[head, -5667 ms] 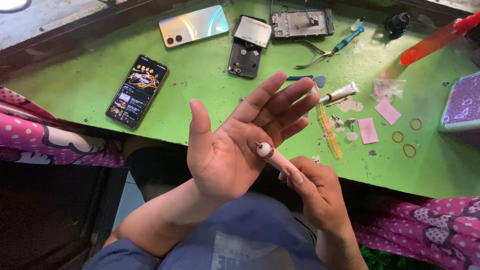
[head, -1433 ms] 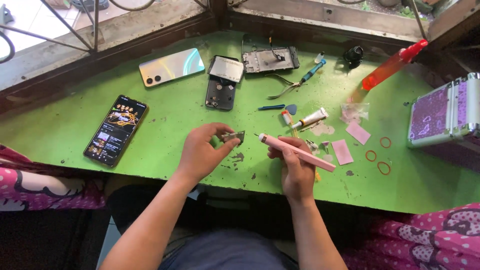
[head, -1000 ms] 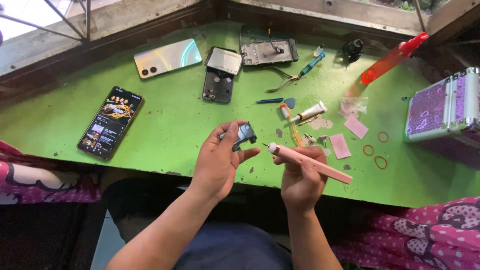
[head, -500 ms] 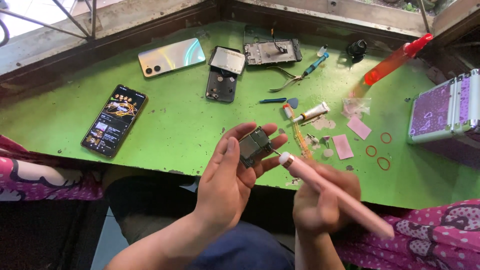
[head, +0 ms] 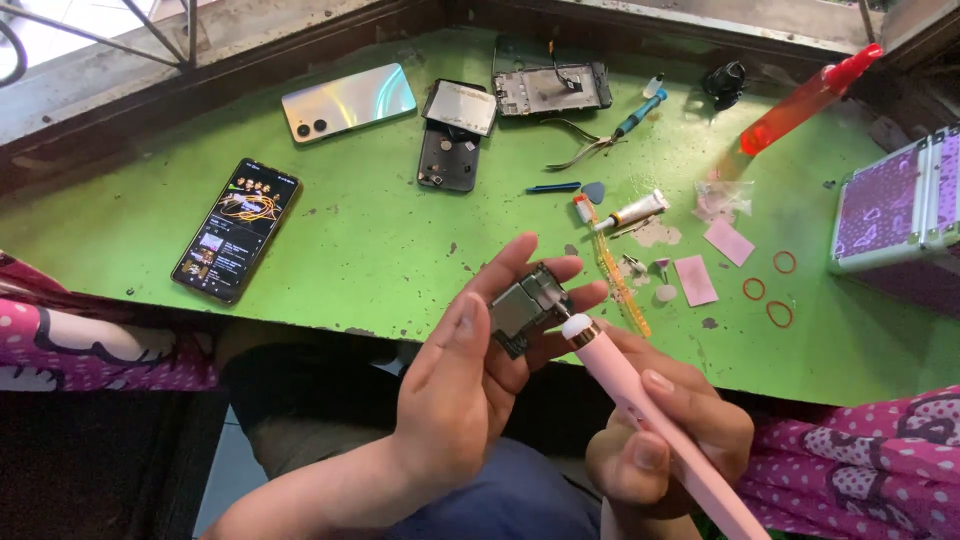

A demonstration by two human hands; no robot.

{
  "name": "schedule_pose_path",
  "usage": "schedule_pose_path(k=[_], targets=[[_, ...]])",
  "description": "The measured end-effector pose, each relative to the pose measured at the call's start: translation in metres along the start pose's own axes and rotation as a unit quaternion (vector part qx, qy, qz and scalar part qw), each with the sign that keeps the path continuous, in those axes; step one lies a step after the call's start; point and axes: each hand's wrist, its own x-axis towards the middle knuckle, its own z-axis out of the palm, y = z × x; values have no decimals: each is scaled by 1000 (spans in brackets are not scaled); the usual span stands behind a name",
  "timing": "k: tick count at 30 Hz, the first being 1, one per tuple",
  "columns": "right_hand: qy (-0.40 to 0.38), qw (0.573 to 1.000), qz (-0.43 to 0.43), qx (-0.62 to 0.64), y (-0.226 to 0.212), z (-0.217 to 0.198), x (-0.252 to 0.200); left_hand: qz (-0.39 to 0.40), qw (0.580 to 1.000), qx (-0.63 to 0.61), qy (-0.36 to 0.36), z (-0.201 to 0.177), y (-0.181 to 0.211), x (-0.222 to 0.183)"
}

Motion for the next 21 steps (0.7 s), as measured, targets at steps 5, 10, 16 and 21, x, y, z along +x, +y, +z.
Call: schedule_pose_path(k=[5,10,16,21], targets=[[81,990,111,42,20,-7,-28,-63,991,-99,58,-19,1,16],[49,979,188,-56,7,-1,-21,-95,971,-205,74,-48,-9,21],[-45,972,232,-1,-3,7,-13,-116,972,-179,96,-52,-16,18],[-83,969,207,-103,-3,10,-11,-90,975,-179,95,-49,-16,18]])
